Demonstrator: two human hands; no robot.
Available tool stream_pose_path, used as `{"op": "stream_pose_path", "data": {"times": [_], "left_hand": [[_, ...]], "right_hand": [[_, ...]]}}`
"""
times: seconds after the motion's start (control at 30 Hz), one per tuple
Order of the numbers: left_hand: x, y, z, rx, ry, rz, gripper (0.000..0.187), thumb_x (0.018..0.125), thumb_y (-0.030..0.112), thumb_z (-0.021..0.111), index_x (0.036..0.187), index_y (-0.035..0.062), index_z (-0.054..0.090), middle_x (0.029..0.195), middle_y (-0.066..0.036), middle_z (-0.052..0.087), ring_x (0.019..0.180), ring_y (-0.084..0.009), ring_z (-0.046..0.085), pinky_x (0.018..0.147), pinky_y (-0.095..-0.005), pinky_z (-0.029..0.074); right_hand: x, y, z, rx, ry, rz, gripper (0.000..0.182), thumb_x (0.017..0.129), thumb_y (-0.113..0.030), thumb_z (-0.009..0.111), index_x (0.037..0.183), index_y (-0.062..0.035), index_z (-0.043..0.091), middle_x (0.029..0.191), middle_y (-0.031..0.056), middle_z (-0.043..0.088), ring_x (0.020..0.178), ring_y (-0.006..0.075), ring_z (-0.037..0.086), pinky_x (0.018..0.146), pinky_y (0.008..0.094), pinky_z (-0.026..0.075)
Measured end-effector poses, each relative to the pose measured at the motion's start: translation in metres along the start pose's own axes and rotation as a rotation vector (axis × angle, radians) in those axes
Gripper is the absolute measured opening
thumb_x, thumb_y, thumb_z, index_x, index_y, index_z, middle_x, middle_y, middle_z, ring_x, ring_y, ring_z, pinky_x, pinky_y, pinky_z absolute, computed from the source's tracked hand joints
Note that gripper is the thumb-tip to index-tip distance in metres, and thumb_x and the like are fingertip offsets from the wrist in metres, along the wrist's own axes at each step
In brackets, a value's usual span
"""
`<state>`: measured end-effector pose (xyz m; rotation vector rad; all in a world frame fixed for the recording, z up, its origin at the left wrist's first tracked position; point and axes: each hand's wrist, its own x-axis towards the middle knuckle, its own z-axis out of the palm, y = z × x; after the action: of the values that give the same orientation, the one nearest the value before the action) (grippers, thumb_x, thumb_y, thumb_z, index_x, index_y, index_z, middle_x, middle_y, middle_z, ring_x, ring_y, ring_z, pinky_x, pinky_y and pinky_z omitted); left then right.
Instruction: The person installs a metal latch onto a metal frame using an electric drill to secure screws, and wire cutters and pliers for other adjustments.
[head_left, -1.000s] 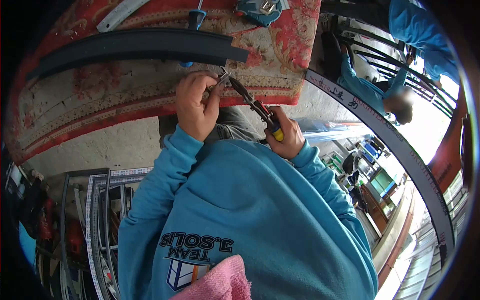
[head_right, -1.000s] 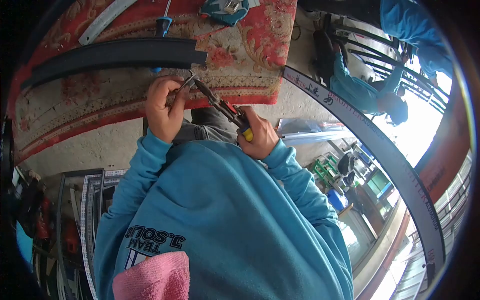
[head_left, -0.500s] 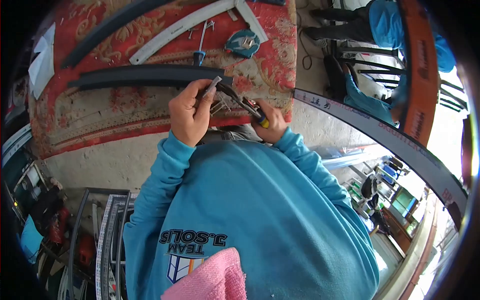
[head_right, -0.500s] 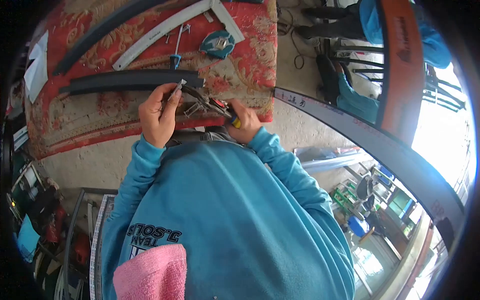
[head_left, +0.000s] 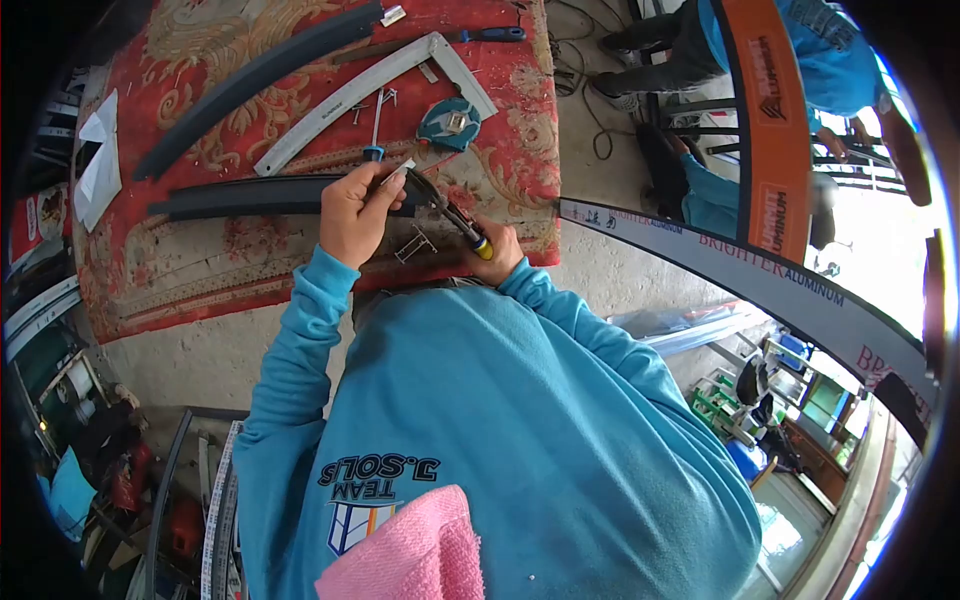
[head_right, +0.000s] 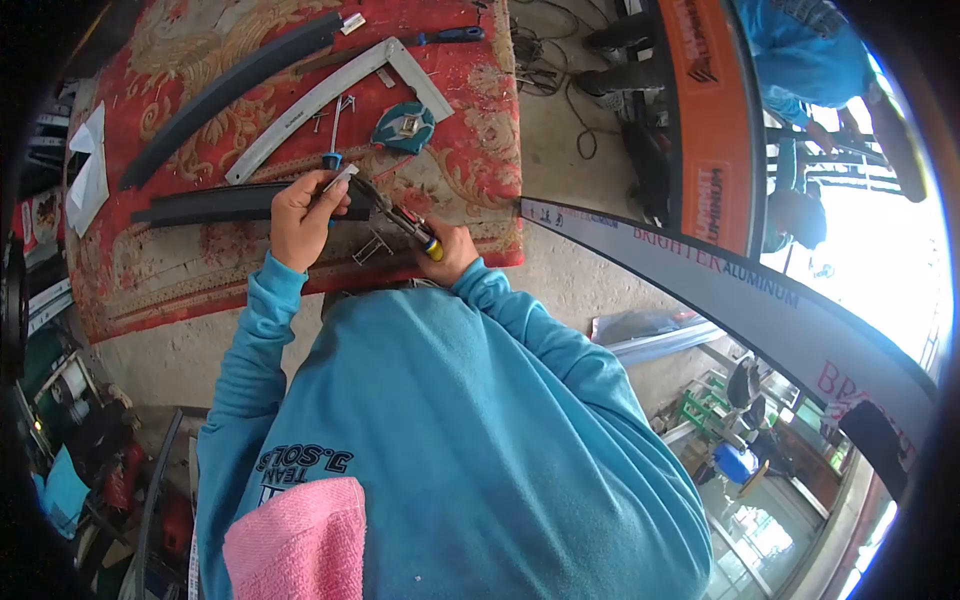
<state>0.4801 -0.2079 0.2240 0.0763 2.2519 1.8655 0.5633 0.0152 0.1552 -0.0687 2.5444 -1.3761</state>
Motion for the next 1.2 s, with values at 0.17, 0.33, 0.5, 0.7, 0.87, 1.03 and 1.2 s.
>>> {"op": "stream_pose_path", "data": {"times": [0.17, 0.33, 0.5, 0.7, 0.87, 1.03, 1.2], "left_hand": [[0.002, 0.02, 0.012, 0.126, 0.015, 0.119, 0.018, 0.092, 0.014, 0.061, 0.098, -0.002, 0.064, 0.073, -0.004, 0.065, 0.066, -0.007, 0.062, 0.06, -0.0223, 0.05], [0.009, 0.022, 0.014, 0.342, -0.012, 0.131, 0.017, 0.092, 0.017, 0.061, 0.093, 0.0005, 0.064, 0.068, -0.006, 0.065, 0.062, -0.0086, 0.062, 0.057, -0.0237, 0.048], [0.01, 0.021, 0.019, 0.36, 0.021, 0.178, 0.018, 0.092, 0.019, 0.061, 0.091, 0.0011, 0.063, 0.067, -0.008, 0.064, 0.062, -0.0117, 0.064, 0.056, -0.0254, 0.047], [0.004, 0.043, 0.021, 0.362, 0.098, 0.273, 0.02, 0.092, 0.02, 0.062, 0.092, 0.0001, 0.062, 0.068, -0.009, 0.064, 0.062, -0.0123, 0.064, 0.057, -0.0266, 0.048], [0.006, 0.036, 0.02, 0.278, 0.053, 0.149, 0.019, 0.092, 0.018, 0.061, 0.093, -0.0005, 0.063, 0.069, -0.006, 0.064, 0.063, -0.0091, 0.062, 0.057, -0.0244, 0.048], [0.009, 0.033, 0.019, -0.126, -0.097, -0.012, 0.019, 0.093, 0.017, 0.06, 0.091, -0.0013, 0.064, 0.072, -0.002, 0.063, 0.067, -0.0064, 0.06, 0.057, -0.0213, 0.049], [0.027, 0.029, 0.011, -0.116, -0.211, 0.005, 0.021, 0.094, 0.019, 0.059, 0.085, 0.0005, 0.063, 0.07, 0.0, 0.061, 0.063, -0.0047, 0.055, 0.057, -0.0208, 0.046]], "right_hand": [[-0.01, -0.011, -0.013, 0.052, 0.051, 0.027, 0.024, 0.072, -0.015, 0.066, 0.089, -0.002, 0.054, 0.078, 0.0219, 0.06, 0.077, 0.0425, 0.06, 0.065, 0.0435, 0.047], [-0.015, -0.007, -0.03, 0.106, -0.091, 0.08, 0.028, 0.074, -0.013, 0.067, 0.097, -0.0009, 0.056, 0.081, 0.0187, 0.061, 0.078, 0.0325, 0.06, 0.071, 0.0387, 0.046], [-0.014, -0.016, -0.046, -0.101, -0.054, 0.006, 0.035, 0.072, -0.013, 0.066, 0.103, -0.001, 0.055, 0.087, 0.0207, 0.06, 0.085, 0.0385, 0.058, 0.075, 0.0435, 0.046], [-0.008, -0.026, -0.051, -0.215, -0.014, 0.047, 0.047, 0.069, -0.012, 0.066, 0.112, -0.0003, 0.053, 0.098, 0.0219, 0.06, 0.095, 0.0419, 0.056, 0.083, 0.0458, 0.046], [-0.009, -0.028, -0.052, -0.029, -0.066, 0.034, 0.052, 0.068, -0.009, 0.064, 0.118, -0.0005, 0.051, 0.103, 0.0232, 0.059, 0.099, 0.0422, 0.056, 0.087, 0.0446, 0.046], [-0.003, -0.015, -0.055, -0.153, -0.014, -0.19, 0.056, 0.067, -0.007, 0.063, 0.12, -0.0008, 0.048, 0.101, 0.0227, 0.059, 0.097, 0.0417, 0.057, 0.086, 0.0448, 0.046], [0.003, -0.012, -0.055, 0.027, -0.136, -0.057, 0.051, 0.068, -0.008, 0.063, 0.116, -0.0018, 0.047, 0.096, 0.0215, 0.059, 0.092, 0.0414, 0.058, 0.08, 0.0445, 0.046]]}}
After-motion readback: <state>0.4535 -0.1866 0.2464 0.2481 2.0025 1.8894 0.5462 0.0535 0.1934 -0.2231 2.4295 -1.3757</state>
